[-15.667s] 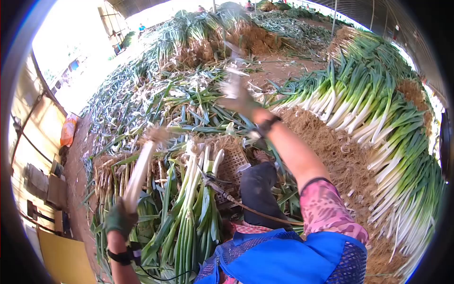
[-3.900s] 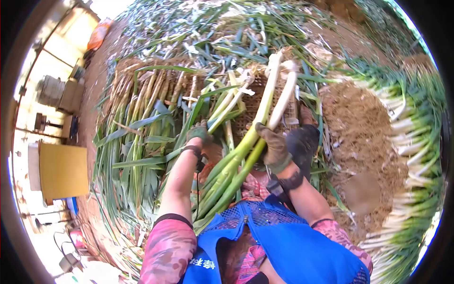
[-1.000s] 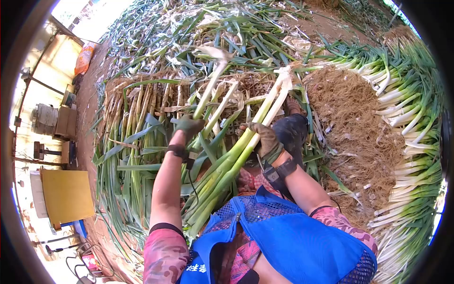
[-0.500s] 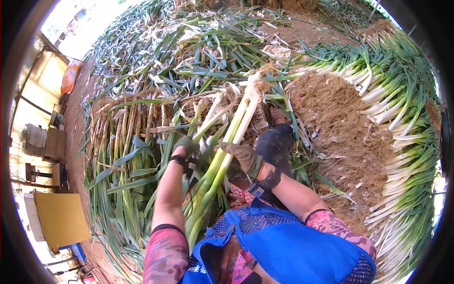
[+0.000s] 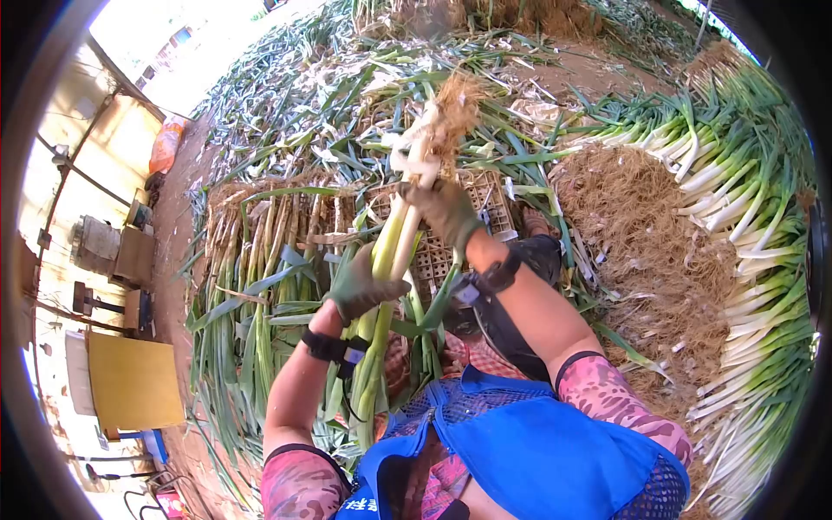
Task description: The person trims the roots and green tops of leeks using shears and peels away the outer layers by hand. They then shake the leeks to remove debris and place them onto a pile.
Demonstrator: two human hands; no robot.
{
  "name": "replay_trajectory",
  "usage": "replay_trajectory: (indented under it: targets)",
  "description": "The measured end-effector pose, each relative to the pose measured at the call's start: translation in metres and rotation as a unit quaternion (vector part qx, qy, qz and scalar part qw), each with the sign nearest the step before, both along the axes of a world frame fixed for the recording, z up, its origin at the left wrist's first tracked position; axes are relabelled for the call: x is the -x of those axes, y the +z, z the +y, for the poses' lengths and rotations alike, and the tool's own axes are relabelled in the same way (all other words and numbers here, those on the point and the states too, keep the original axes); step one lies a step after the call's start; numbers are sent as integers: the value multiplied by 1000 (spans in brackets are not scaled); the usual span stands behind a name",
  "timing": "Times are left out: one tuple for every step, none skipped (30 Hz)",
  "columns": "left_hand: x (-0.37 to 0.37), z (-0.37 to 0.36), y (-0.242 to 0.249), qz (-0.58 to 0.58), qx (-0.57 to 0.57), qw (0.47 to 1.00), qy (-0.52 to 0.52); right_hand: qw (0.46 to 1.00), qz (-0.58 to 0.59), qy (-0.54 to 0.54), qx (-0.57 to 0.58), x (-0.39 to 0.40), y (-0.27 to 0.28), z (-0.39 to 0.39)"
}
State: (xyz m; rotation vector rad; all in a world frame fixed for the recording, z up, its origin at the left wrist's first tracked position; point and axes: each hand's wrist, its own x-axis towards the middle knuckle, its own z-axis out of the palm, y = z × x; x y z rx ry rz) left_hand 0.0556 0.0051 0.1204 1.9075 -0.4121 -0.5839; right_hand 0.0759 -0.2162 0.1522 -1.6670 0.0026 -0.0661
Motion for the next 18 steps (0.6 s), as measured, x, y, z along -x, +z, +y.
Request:
replay_trajectory:
  targets:
    - [11,-1,-3,-30,-46,998,42,988,-60,3,-144,-14,-14,-4]
    - [20,-3,0,-53,-73,994,59,994,-85,-50,-37,-22,-13,-7]
    - [28,-4,4,-74,-100,989,77,987,-104,-102,72,-27,-15,-9]
    - [34,-5,7,-76,-93,989,88,973,-114,-119,161,-28,-18,-11]
    - [37,-7,9,-79,-83,988,101,951,-121,-139,249,-27,-16,-12]
    - [39,-8,11,-81,-73,987,115,933,-120,-126,316,-17,-3,-10]
    - [40,-7,14,-83,-70,987,116,910,-119,-112,382,-13,5,-9]
    - [40,-5,16,-85,-67,987,119,880,-155,-124,432,-18,3,-10]
    - [40,-1,18,-88,-65,986,122,868,-176,-140,443,-26,-1,-13]
    - [40,3,18,-94,-50,989,103,856,-197,-158,452,-36,-6,-20]
    - [41,8,19,-52,-32,993,102,843,-217,-175,461,-46,-7,-30]
    - [42,13,21,-10,-13,995,101,856,-256,-212,394,-57,-5,-43]
    - [44,19,22,32,6,994,101,864,-293,-248,325,-67,-2,-58]
    - [49,29,30,42,-13,995,95,905,-154,-281,279,-71,14,-79]
    - [52,39,28,46,-7,995,90,925,-14,-305,226,-76,32,-100]
    - [54,50,25,51,-1,995,85,974,-24,-222,40,-92,24,-121]
    - [56,55,23,57,7,995,81,980,-32,-129,-146,-105,14,-133]
    - [56,51,23,72,50,992,88,977,-41,-61,-202,-86,32,-117]
